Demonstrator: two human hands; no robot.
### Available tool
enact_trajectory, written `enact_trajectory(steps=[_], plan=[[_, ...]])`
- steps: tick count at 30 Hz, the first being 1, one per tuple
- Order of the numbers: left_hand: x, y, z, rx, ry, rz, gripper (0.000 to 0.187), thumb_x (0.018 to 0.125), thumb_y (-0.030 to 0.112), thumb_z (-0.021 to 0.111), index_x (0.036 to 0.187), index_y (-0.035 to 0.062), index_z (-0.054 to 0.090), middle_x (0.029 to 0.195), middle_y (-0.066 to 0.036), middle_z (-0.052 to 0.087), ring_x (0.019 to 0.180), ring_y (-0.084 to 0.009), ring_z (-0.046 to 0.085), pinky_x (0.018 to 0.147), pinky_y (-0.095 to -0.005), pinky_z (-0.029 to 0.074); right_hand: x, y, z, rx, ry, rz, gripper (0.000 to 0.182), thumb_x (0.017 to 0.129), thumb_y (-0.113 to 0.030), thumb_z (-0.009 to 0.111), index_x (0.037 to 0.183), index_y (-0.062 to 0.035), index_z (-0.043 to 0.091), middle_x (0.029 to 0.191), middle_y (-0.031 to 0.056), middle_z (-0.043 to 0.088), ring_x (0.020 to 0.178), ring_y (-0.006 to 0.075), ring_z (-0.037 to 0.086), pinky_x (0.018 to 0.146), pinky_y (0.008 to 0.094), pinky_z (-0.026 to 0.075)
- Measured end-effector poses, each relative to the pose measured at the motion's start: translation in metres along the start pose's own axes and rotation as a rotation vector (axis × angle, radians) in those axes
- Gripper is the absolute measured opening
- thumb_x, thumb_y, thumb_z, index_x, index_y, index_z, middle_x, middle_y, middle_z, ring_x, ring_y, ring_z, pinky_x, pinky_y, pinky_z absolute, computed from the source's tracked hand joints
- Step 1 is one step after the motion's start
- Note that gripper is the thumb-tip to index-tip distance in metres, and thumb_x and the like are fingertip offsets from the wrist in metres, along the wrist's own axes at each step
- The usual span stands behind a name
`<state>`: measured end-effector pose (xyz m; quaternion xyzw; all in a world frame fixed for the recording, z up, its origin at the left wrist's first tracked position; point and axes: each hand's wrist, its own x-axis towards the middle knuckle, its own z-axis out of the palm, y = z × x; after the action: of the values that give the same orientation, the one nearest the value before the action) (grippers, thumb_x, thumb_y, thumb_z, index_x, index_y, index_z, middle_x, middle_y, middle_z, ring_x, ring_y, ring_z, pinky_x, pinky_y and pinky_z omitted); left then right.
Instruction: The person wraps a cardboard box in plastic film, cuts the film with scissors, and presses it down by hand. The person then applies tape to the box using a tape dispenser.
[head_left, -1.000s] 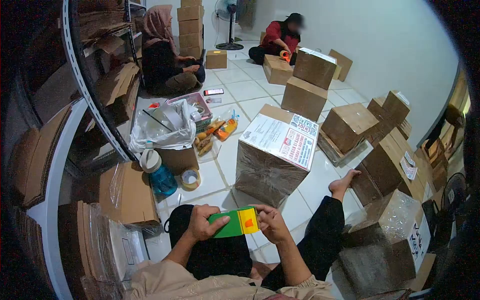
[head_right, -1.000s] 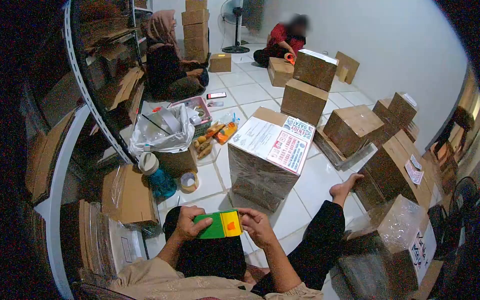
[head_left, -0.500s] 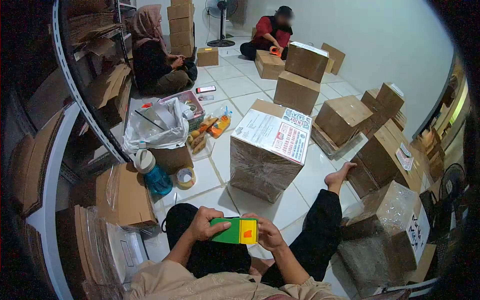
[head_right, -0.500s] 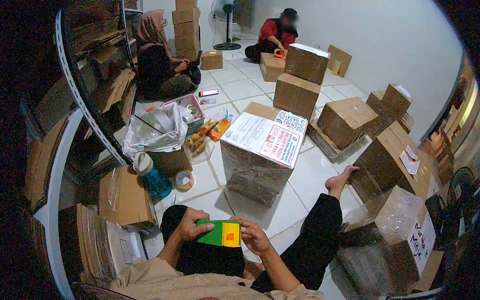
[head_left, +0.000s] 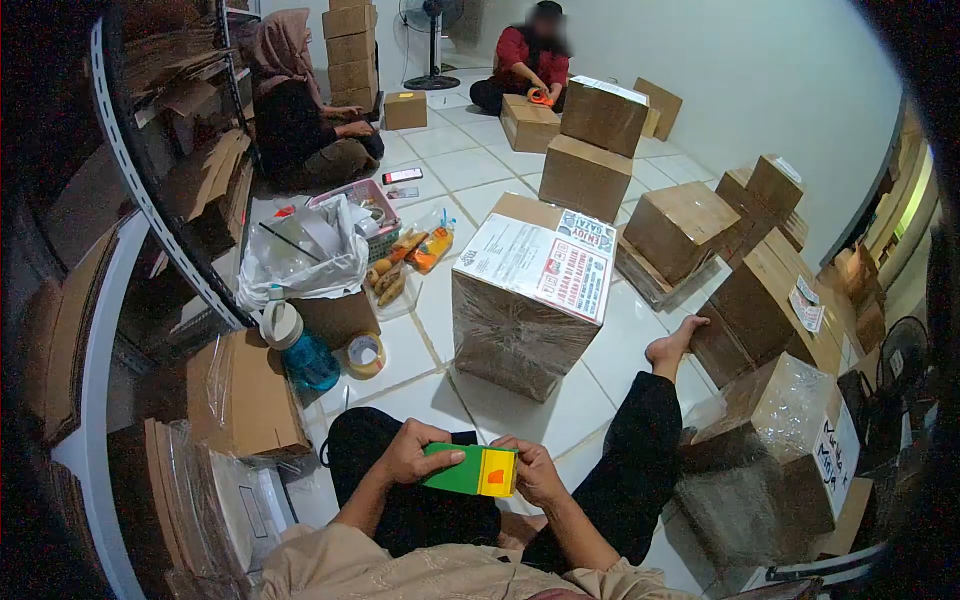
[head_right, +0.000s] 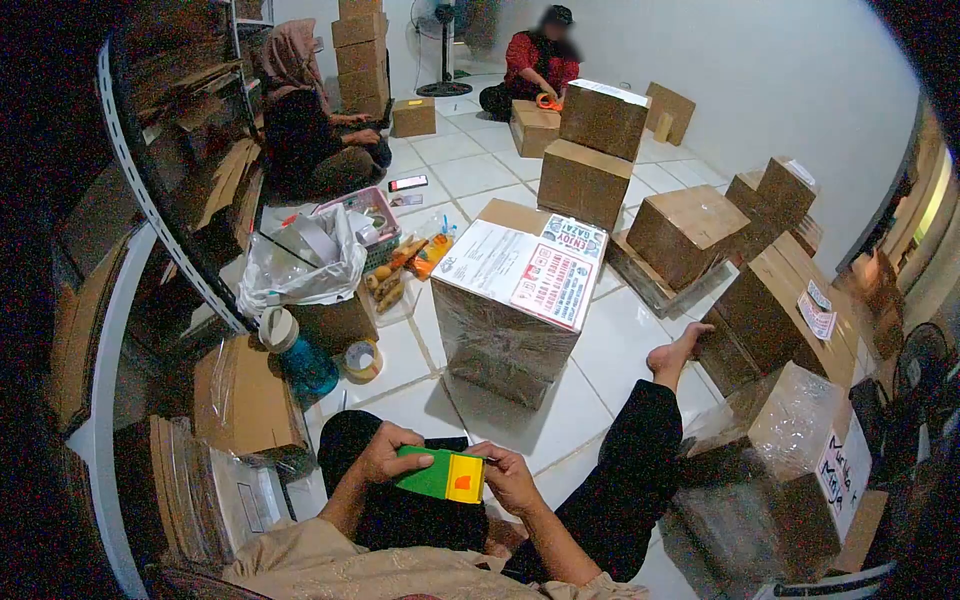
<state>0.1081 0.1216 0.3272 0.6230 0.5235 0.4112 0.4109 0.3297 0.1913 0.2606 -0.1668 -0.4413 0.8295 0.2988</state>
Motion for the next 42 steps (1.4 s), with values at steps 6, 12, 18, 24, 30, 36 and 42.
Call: enact_trajectory(steps=[6,12,18,24,30,36,42], plan=[[0.004,0.013,0.002,0.245,-0.040,0.033,0.034,0.073,0.031,0.068,0.062,0.0009,0.057,0.055,-0.012,0.053,0.050,-0.0231,0.051,0.050,-0.0333,0.040,-0.008,-0.014,-0.005,-0.460,0.003,-0.076,0.014,0.088,-0.009,0.053,0.096,0.0017,0.055,0.098,0.0080,0.056,0.089,0.0142,0.054,0.080,0.0262,0.045],[0.001,0.017,-0.012,0.258,0.068,0.018,0.035,0.075,0.030,0.065,0.059,0.0004,0.058,0.047,-0.008,0.049,0.044,-0.0135,0.046,0.045,-0.0298,0.038,-0.028,-0.034,-0.037,-0.153,0.133,0.040,0.019,0.092,-0.015,0.046,0.103,0.0004,0.050,0.101,0.0144,0.057,0.101,0.0241,0.058,0.085,0.0368,0.050],[0.008,0.015,-0.003,0.225,0.079,0.041,0.038,0.071,0.031,0.067,0.055,0.0001,0.053,0.046,-0.010,0.047,0.043,-0.0176,0.044,0.044,-0.0309,0.035,-0.029,-0.031,-0.009,-0.154,0.024,0.174,0.042,0.092,-0.028,0.048,0.121,0.0022,0.045,0.108,0.0128,0.058,0.098,0.0203,0.057,0.088,0.0321,0.045],[0.010,-0.004,0.021,0.251,0.020,0.178,0.038,0.065,0.030,0.069,0.052,-0.0005,0.050,0.045,-0.014,0.044,0.041,-0.0244,0.041,0.044,-0.0351,0.033,-0.038,0.009,-0.012,0.366,0.030,0.203,0.043,0.090,-0.022,0.053,0.123,0.0028,0.044,0.115,0.0083,0.056,0.102,0.0150,0.056,0.089,0.0282,0.045],[0.012,0.005,0.025,0.135,0.035,0.075,0.036,0.064,0.026,0.066,0.050,-0.0018,0.048,0.043,-0.013,0.042,0.040,-0.0213,0.040,0.043,-0.0337,0.031,-0.044,-0.003,0.001,0.578,-0.071,0.181,0.045,0.088,-0.015,0.055,0.126,0.0049,0.041,0.115,0.0107,0.056,0.101,0.0148,0.057,0.087,0.0261,0.047],[0.011,0.011,0.034,0.267,0.118,0.090,0.035,0.068,0.025,0.067,0.052,-0.0023,0.052,0.044,-0.012,0.043,0.040,-0.0195,0.039,0.043,-0.0334,0.032,-0.045,0.010,-0.008,0.217,0.074,0.184,0.031,0.086,-0.012,0.057,0.112,0.0045,0.053,0.099,0.0067,0.061,0.086,0.0119,0.060,0.078,0.0248,0.049],[0.003,0.013,0.046,-0.031,0.079,-0.063,0.045,0.078,0.031,0.061,0.050,-0.0009,0.045,0.044,-0.003,0.035,0.043,-0.0082,0.031,0.041,-0.0276,0.026,-0.065,-0.030,0.012,-0.176,0.154,-0.008,0.015,0.085,-0.010,0.058,0.088,0.0041,0.062,0.078,0.0031,0.062,0.070,0.0081,0.057,0.066,0.0235,0.048]])
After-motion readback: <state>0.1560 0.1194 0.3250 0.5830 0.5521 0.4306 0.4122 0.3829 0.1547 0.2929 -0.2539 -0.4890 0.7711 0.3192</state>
